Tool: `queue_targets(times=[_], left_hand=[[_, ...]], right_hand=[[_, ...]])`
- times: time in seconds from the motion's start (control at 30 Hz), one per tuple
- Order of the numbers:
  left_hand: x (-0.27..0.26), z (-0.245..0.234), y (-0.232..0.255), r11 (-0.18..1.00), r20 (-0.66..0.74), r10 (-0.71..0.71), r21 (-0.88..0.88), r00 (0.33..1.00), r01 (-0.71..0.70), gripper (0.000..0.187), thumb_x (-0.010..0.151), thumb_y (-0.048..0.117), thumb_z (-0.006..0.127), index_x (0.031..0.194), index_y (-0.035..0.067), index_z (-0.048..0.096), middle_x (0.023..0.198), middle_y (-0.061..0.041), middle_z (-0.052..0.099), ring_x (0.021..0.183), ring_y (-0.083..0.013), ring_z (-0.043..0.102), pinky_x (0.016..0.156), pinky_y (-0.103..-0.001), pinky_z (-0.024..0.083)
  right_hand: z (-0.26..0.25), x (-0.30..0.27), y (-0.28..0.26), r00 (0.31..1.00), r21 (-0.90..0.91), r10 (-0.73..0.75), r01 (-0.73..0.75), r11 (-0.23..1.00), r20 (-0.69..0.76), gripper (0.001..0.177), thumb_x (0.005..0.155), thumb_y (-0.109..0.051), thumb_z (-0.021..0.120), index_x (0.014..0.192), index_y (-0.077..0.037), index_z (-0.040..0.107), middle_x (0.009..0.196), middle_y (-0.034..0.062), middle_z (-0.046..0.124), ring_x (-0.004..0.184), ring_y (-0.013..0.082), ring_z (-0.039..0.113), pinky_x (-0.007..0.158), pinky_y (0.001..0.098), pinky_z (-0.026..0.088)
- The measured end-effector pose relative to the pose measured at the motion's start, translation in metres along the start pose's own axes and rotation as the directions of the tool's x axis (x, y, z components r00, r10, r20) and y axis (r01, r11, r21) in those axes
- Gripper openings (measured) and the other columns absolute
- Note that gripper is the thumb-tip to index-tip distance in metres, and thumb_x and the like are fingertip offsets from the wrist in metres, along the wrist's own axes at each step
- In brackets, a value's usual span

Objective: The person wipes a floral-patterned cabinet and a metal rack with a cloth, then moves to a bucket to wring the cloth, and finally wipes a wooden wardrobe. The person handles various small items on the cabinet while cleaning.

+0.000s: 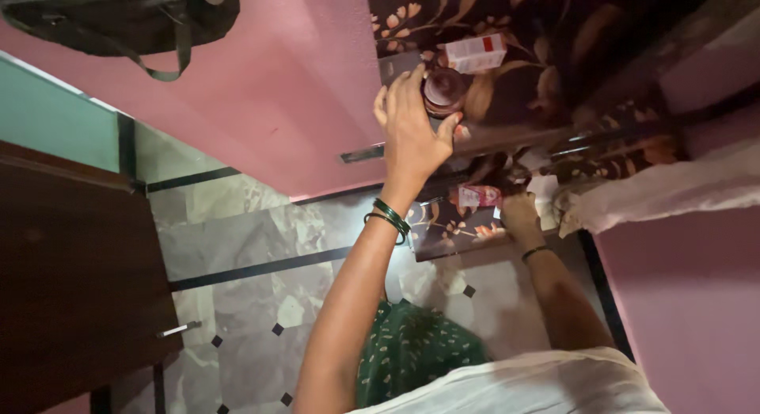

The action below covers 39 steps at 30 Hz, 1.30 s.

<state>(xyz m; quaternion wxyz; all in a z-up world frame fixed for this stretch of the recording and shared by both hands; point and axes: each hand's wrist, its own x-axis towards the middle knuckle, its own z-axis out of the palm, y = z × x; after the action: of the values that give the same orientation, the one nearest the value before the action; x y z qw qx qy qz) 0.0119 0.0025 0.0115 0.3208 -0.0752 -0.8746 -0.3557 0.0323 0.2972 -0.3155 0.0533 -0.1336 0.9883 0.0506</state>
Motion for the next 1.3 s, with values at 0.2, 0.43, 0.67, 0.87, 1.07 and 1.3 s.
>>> queue_targets(times=[0.2,0.43,0.67,0.87,1.07,1.3], left_hand=[[0.0,-0.001,0.003,1.0,-0.008,0.006,0.011,1.0,-0.006,0.089,0.074,0.029,0.088,0.145,-0.001,0.043,0.141,-0.017,0.054,0.139,-0.0344,0.046,0.122,-0.054,0.026],[0.0,0.0,0.002,1.0,-0.012,0.013,0.021,1.0,-0.013,0.086,0.075,0.029,0.087,0.144,0.0,0.044,0.139,-0.018,0.055,0.138,-0.0353,0.046,0.121,-0.054,0.027],[0.0,0.002,0.0,1.0,-0.031,0.024,0.008,0.999,-0.024,0.087,0.075,0.029,0.086,0.145,-0.001,0.044,0.137,-0.02,0.055,0.136,-0.0357,0.047,0.119,-0.054,0.027],[0.001,0.002,0.0,1.0,-0.03,0.016,-0.012,0.999,-0.016,0.084,0.074,0.027,0.085,0.144,0.001,0.046,0.138,-0.018,0.058,0.135,-0.0332,0.049,0.119,-0.052,0.029],[0.001,0.006,-0.003,1.0,-0.003,0.009,0.008,1.0,-0.008,0.083,0.074,0.025,0.085,0.144,0.001,0.046,0.136,-0.017,0.057,0.134,-0.0325,0.048,0.118,-0.054,0.027],[0.001,0.011,-0.005,0.998,-0.005,0.034,0.055,0.999,-0.034,0.083,0.073,0.026,0.085,0.141,-0.001,0.046,0.137,-0.016,0.057,0.134,-0.0319,0.048,0.119,-0.054,0.026]], right_hand=[[-0.006,0.017,-0.007,1.0,-0.022,-0.002,0.002,1.0,-0.026,0.038,0.08,-0.014,0.063,0.115,-0.008,0.076,0.115,0.0133,0.072,0.116,0.0293,0.064,0.102,0.0501,0.043],[-0.012,0.002,-0.009,0.944,-0.105,-0.157,0.132,0.986,-0.289,0.032,0.077,-0.012,0.066,0.107,-0.009,0.076,0.13,0.0095,0.067,0.114,0.0277,0.062,0.108,0.0501,0.044],[-0.074,-0.062,-0.028,0.922,0.578,0.091,0.156,0.801,-0.376,0.031,0.072,-0.013,0.082,0.102,-0.008,0.076,0.103,0.0125,0.068,0.103,0.0323,0.061,0.091,0.0446,0.049],[-0.207,-0.099,-0.045,0.89,0.946,0.344,0.23,0.229,-0.3,0.026,0.084,-0.01,0.083,0.105,-0.007,0.069,0.105,0.0052,0.075,0.092,0.0148,0.069,0.078,0.0346,0.054],[-0.33,-0.05,-0.044,0.739,0.861,0.448,0.384,0.334,-0.504,0.028,0.099,-0.018,0.079,0.118,-0.003,0.065,0.112,0.0086,0.074,0.101,0.0199,0.07,0.093,0.0371,0.056],[-0.354,0.041,-0.035,0.632,0.567,0.394,0.09,0.819,-0.668,0.032,0.099,-0.029,0.079,0.106,-0.001,0.066,0.104,0.023,0.07,0.095,0.0443,0.066,0.083,0.0509,0.053]])
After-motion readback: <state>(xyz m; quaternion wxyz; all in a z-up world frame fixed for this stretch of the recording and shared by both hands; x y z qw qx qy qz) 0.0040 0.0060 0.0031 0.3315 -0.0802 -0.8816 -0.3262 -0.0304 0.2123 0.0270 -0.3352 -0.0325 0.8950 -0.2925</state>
